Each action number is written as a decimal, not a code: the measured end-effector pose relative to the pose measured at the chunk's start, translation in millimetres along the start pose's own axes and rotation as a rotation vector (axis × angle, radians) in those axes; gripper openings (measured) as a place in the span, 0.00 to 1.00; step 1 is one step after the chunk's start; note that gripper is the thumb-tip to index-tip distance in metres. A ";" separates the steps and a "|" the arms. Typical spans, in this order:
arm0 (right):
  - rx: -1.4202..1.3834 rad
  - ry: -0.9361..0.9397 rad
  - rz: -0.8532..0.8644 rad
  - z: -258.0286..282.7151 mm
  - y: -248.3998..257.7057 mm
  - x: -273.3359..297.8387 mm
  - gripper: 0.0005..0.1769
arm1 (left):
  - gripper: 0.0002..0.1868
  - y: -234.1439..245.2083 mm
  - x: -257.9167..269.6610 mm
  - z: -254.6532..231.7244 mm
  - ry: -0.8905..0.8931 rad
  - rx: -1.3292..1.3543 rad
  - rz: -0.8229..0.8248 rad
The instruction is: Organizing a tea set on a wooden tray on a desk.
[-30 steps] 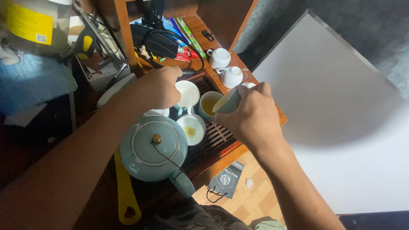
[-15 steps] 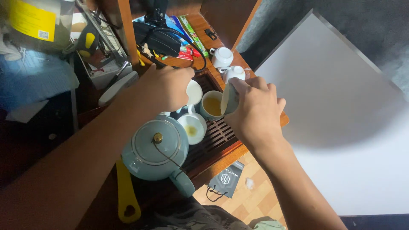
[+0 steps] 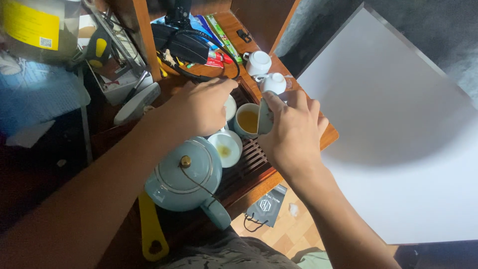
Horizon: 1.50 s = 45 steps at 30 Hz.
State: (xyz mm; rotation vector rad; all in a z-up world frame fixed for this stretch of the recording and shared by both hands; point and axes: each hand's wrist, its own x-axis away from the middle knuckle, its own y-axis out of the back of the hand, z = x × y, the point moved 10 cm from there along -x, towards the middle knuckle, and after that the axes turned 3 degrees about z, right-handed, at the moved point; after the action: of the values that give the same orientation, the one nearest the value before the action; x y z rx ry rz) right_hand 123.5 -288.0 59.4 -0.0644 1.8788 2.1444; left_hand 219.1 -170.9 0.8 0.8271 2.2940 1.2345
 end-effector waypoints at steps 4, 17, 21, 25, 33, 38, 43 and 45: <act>-0.043 0.008 -0.026 0.1 2.3 2.3 0.43 | 0.28 3.5 2.8 -5.0 0.115 -0.092 0.089; -0.261 -0.077 0.027 -20.6 4.4 13.4 0.49 | 0.21 9.8 8.5 -14.5 0.061 -0.042 -0.125; -0.463 -0.045 -0.060 -28.9 19.6 26.7 0.46 | 0.16 25.2 24.1 -26.9 0.086 -0.037 -0.219; -0.582 -0.227 -0.012 -56.2 12.0 44.7 0.38 | 0.11 21.4 19.6 -25.3 -0.009 -0.392 -0.196; -1.184 -0.592 -0.056 -102.9 -32.2 91.0 0.41 | 0.07 69.4 61.5 -39.5 0.152 -0.121 -0.497; -1.140 -0.571 -0.102 -89.4 -33.5 105.2 0.43 | 0.05 61.5 88.7 -67.4 -0.004 -0.124 -0.443; -0.964 -0.566 -0.141 -77.0 -18.1 112.8 0.41 | 0.04 65.4 98.7 -81.2 0.018 0.035 -0.401; -0.713 -0.432 0.016 -59.2 -10.0 100.8 0.41 | 0.04 66.8 101.8 -89.3 -0.016 0.050 -0.432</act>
State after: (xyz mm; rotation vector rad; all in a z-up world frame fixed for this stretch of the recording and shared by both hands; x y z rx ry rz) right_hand 20.3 -326.0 18.5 0.2471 0.8372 2.4761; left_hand 110.9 -128.3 97.2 0.3244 2.3332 0.9751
